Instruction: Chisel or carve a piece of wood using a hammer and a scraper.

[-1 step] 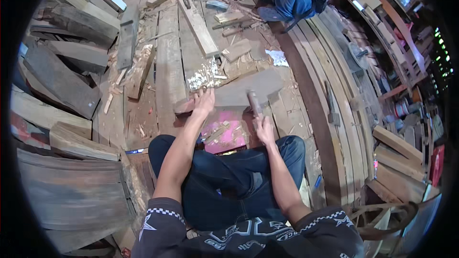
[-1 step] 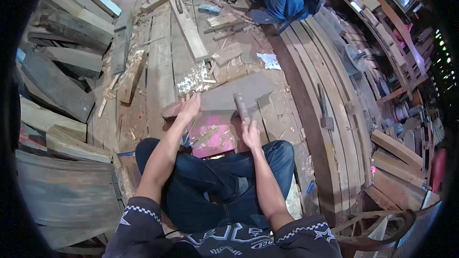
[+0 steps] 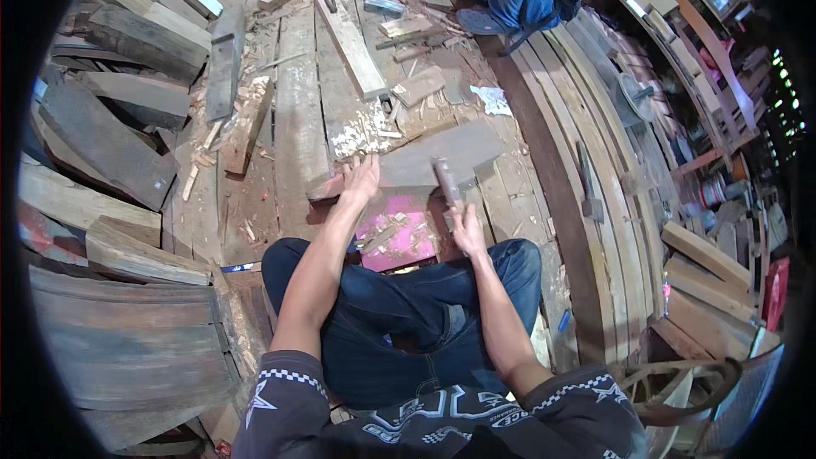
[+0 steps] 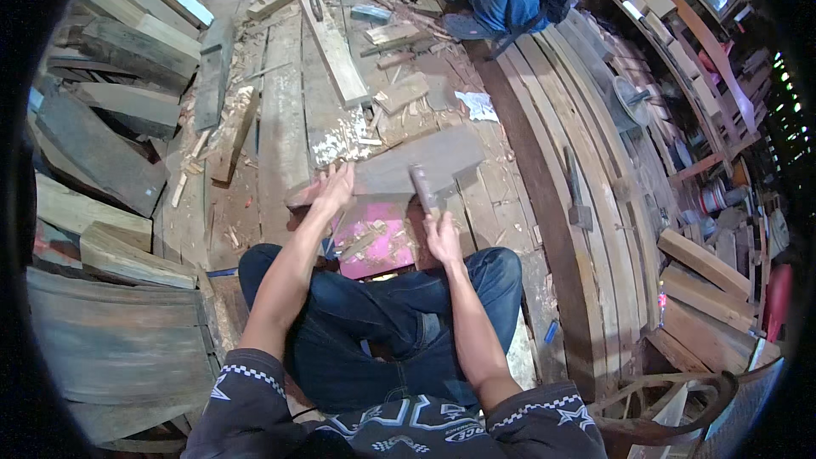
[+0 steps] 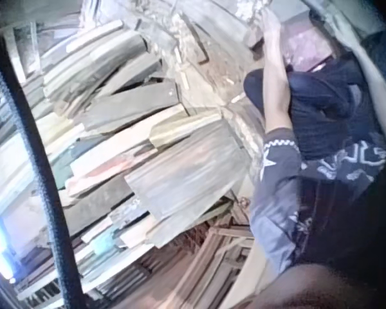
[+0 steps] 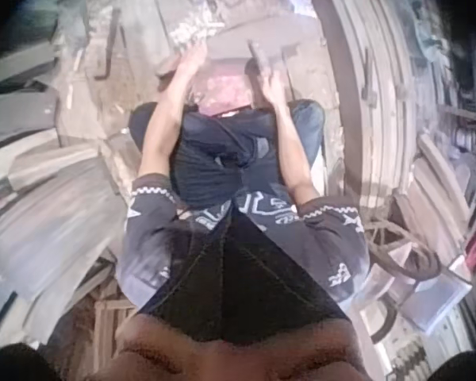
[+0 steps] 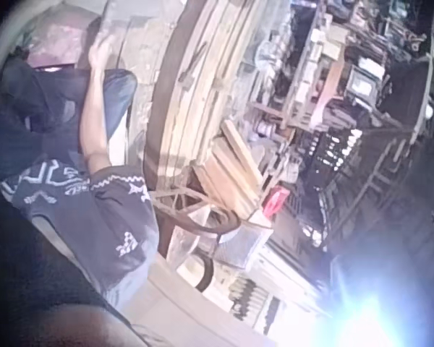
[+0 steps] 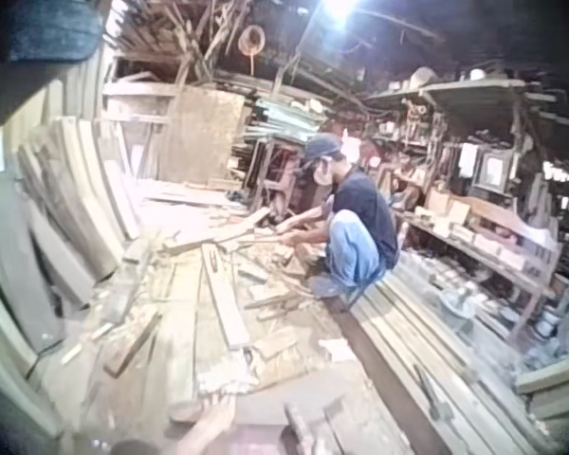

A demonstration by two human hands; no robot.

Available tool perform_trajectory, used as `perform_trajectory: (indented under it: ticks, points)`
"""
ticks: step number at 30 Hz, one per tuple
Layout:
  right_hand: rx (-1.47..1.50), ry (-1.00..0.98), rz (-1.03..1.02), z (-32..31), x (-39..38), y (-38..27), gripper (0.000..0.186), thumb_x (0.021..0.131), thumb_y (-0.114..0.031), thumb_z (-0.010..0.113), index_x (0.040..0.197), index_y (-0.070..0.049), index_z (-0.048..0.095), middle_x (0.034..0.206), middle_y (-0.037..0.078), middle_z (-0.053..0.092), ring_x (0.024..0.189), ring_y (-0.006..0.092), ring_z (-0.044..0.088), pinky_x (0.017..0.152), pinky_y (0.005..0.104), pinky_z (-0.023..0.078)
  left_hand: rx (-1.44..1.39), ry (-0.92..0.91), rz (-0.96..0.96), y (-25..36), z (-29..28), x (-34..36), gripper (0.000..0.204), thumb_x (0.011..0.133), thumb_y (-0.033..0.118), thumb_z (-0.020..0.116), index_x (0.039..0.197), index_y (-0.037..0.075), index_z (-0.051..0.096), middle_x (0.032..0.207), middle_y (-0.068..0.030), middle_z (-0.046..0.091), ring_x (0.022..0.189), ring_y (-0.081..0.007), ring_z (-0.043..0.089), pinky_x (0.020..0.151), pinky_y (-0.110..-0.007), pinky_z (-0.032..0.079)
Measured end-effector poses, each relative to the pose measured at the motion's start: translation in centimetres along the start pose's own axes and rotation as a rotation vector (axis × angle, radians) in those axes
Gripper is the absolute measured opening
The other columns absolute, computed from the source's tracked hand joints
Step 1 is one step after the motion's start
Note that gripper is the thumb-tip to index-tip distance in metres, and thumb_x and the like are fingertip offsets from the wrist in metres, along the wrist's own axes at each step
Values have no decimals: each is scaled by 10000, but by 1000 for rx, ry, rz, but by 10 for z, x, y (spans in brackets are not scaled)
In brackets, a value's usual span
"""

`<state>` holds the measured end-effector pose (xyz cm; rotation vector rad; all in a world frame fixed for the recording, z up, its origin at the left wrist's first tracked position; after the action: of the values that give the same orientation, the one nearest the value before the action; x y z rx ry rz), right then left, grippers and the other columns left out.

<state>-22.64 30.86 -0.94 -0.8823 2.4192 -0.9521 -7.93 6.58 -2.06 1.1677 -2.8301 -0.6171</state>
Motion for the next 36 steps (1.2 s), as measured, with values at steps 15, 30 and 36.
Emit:
perform_trajectory:
  ticks: [15, 30, 36]
  points:
    - [-147, 183, 63, -10, 10, 10, 355, 956, -322, 420, 1023, 26, 436, 784, 348, 587, 775, 520, 578, 659, 585, 454, 181, -194, 9, 2, -30, -28, 559, 892, 86, 391, 1431, 86, 241, 1410, -145, 377, 1282, -404, 340, 1057, -549, 259]
    - [-401, -78, -425, -22, 15, -1, 369, 959, -352, 431, 992, 14, 466, 694, 262, 617, 672, 404, 647, 611, 555, 487, -29, -352, -92, -29, -77, -32, 1129, 599, 502, 770, 1451, 65, 171, 1459, -238, 269, 1345, -473, 198, 1106, -545, 167]
    - [-290, -84, -28, -37, 27, 2, 364, 959, -348, 403, 1104, -14, 408, 900, 358, 583, 854, 522, 569, 751, 559, 465, -169, -243, -72, -25, -72, -22, 861, 742, 461, 684, 1385, 21, 317, 1375, -229, 388, 1305, -445, 293, 1072, -559, 232]
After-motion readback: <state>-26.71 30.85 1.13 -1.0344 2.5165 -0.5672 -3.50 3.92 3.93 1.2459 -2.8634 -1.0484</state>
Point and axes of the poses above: each hand's wrist, its own x-axis towards the middle knuckle, its own z-axis out of the palm, y = z × x, the point moved 1 cm from there along x, towards the middle knuckle
